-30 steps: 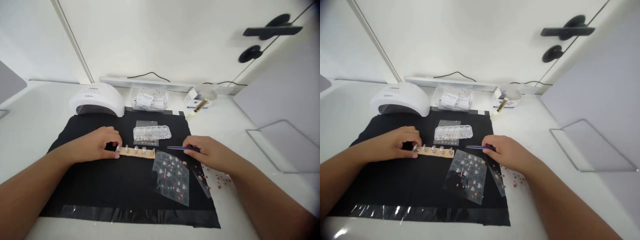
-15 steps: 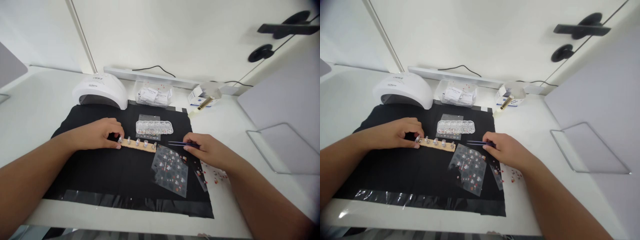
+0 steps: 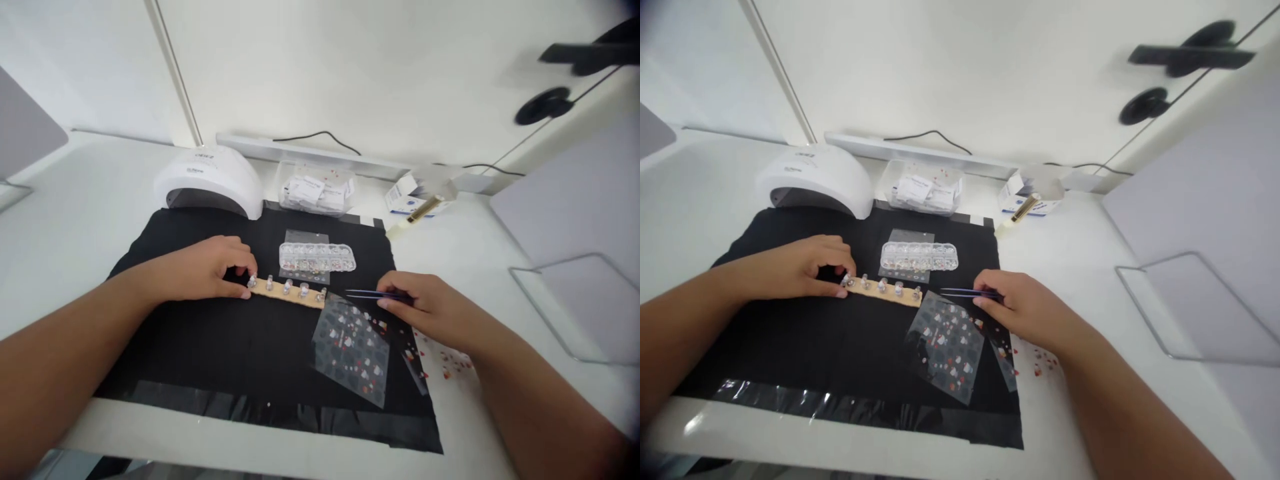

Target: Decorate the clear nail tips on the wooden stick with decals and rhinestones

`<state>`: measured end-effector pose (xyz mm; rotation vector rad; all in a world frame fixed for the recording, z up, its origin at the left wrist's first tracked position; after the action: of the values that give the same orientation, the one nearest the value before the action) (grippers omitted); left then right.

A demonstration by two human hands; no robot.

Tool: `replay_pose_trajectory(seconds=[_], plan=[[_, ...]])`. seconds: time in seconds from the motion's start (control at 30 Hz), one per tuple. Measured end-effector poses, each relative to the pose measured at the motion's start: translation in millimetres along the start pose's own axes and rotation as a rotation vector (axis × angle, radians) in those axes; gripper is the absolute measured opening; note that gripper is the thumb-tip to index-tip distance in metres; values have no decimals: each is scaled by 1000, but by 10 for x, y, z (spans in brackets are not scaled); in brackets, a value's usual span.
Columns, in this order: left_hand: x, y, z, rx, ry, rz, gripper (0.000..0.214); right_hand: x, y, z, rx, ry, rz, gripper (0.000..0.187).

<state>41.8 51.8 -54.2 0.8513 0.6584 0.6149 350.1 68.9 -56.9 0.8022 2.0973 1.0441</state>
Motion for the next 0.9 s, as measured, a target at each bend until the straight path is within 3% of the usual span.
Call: replay_pose_trajectory(seconds=[0.4,0.6,0.9], plan=[[-24,11,46,31,-44,20,14,52,-54,108,41,-30,-59,26],[-19,7,46,42,-58,23,16,58,-63,180,53,-13,-5,24],[-12,-17,-25,23,-30,18,18,36,8,69,-5,-39,-17,19]])
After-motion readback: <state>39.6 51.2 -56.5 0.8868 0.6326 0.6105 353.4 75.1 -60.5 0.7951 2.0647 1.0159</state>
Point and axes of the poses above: each hand's wrist, its own x-axis towards the middle knuckle, its own y-axis out of the back of the hand, z = x × y, the point moved 6 cm from there along x, towards the middle knuckle, and after that the axes turned 6 degrees about -z, right-handed, at the moved point
